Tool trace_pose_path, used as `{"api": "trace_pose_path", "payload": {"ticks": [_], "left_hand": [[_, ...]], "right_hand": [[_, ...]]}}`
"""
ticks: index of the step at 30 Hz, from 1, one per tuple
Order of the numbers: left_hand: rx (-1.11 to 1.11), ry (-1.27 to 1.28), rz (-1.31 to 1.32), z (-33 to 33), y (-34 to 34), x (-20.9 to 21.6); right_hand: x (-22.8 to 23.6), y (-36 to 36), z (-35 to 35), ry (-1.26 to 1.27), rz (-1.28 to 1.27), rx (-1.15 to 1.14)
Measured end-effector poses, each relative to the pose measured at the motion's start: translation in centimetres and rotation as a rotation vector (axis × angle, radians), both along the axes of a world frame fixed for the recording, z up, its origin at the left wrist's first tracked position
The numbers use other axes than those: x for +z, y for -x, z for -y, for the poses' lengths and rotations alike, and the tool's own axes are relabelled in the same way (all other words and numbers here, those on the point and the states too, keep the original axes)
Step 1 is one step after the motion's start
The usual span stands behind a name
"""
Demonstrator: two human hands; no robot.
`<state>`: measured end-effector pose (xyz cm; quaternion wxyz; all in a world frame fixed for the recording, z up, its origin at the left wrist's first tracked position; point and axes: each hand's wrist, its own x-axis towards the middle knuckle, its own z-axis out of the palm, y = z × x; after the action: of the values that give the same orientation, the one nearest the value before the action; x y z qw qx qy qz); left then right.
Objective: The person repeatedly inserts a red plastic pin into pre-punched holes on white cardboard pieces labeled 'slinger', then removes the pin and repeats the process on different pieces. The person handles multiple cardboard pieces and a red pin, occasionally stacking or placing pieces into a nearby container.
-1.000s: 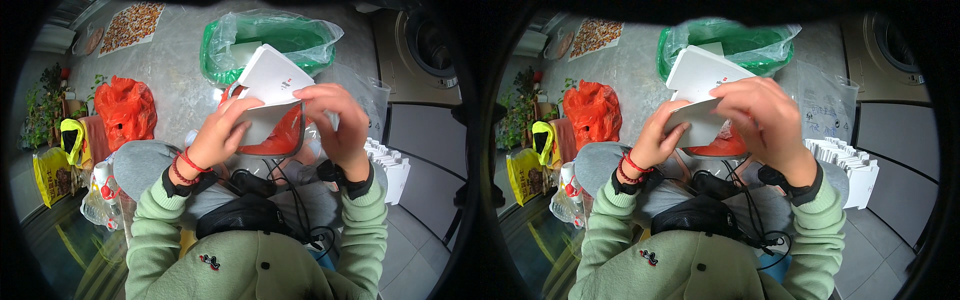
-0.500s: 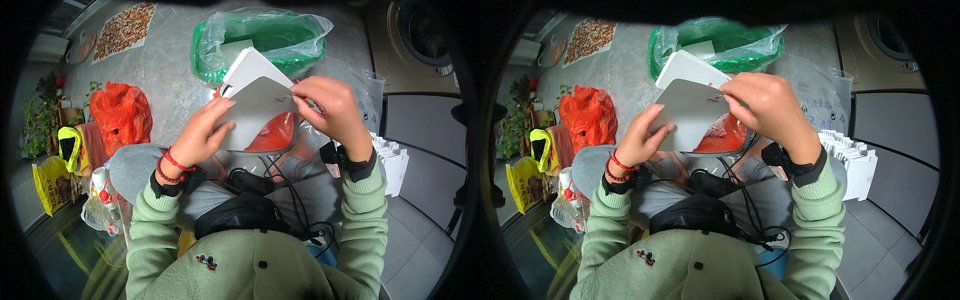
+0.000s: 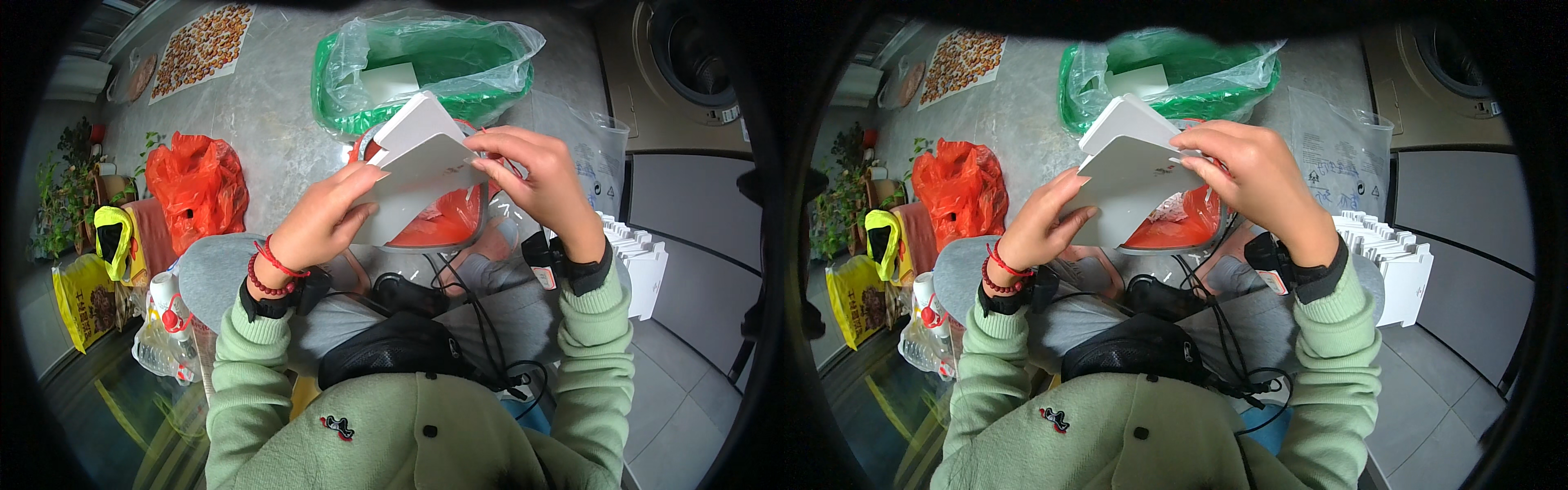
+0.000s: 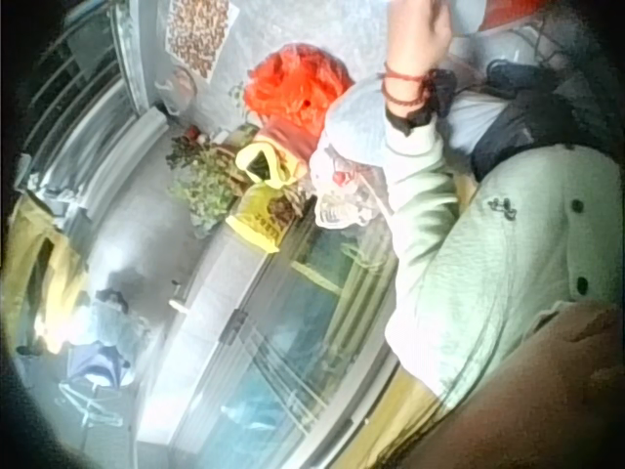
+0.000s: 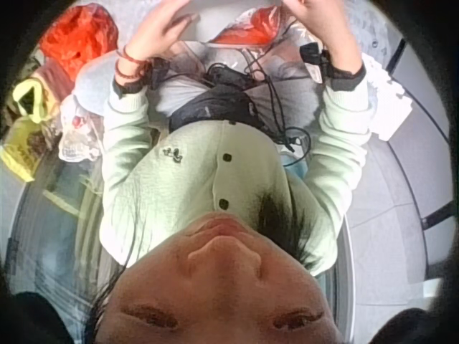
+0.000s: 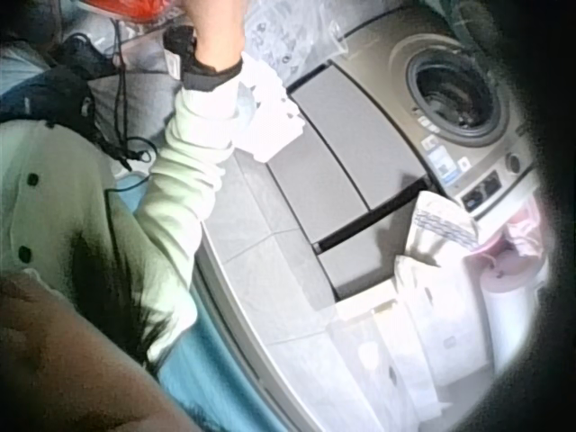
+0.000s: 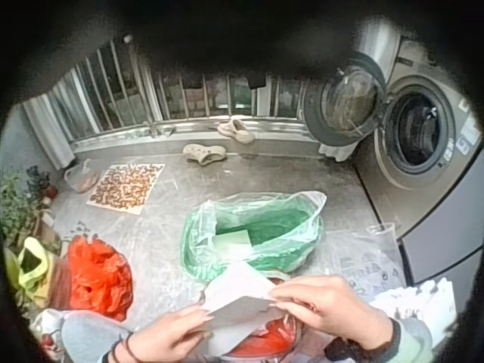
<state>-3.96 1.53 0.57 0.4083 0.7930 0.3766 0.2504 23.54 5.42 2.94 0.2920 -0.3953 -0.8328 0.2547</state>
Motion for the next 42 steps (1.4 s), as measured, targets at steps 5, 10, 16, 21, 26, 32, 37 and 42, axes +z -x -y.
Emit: {"api": "trace_pose_path", "payload": {"ticks": [5, 10, 16, 21, 26, 32, 37, 42], "left_hand": [[0.032, -0.021, 0.039, 0.3, 0.3, -0.4], [0.271, 0.150, 0.037, 0.5, 0.4, -1.3], [0.355, 0.355, 0.277, 0.6, -1.3, -1.7], [0.292, 0.476, 0.435, 1.4, -3.3, -0.8], [0.230, 0.425, 0.341, 1.5, -3.6, 0.1], [0.213, 0.322, 0.295, 1.5, -3.6, 0.1], [0.225, 0.105, 0.097, 1.9, -3.7, -0.5], [0.293, 0.285, 0.224, 1.9, -3.7, -0.5]], "right_hand": [[1.0, -0.6, -0.2, -0.131, 0.116, -0.074], [2.1, -0.9, 0.6, 0.078, 0.135, 0.089], [1.6, 2.0, 1.9, 0.355, -0.014, -0.023], [0.4, 4.2, 2.1, 0.285, -0.148, -0.174], [-0.4, 4.8, 1.9, 0.011, -0.180, -0.193], [-0.5, 5.0, 2.1, 0.041, -0.147, -0.191], [-1.1, 5.5, 2.3, -0.272, 0.136, -0.188], [-1.1, 5.4, 2.6, -0.018, -0.155, -0.212]]}}
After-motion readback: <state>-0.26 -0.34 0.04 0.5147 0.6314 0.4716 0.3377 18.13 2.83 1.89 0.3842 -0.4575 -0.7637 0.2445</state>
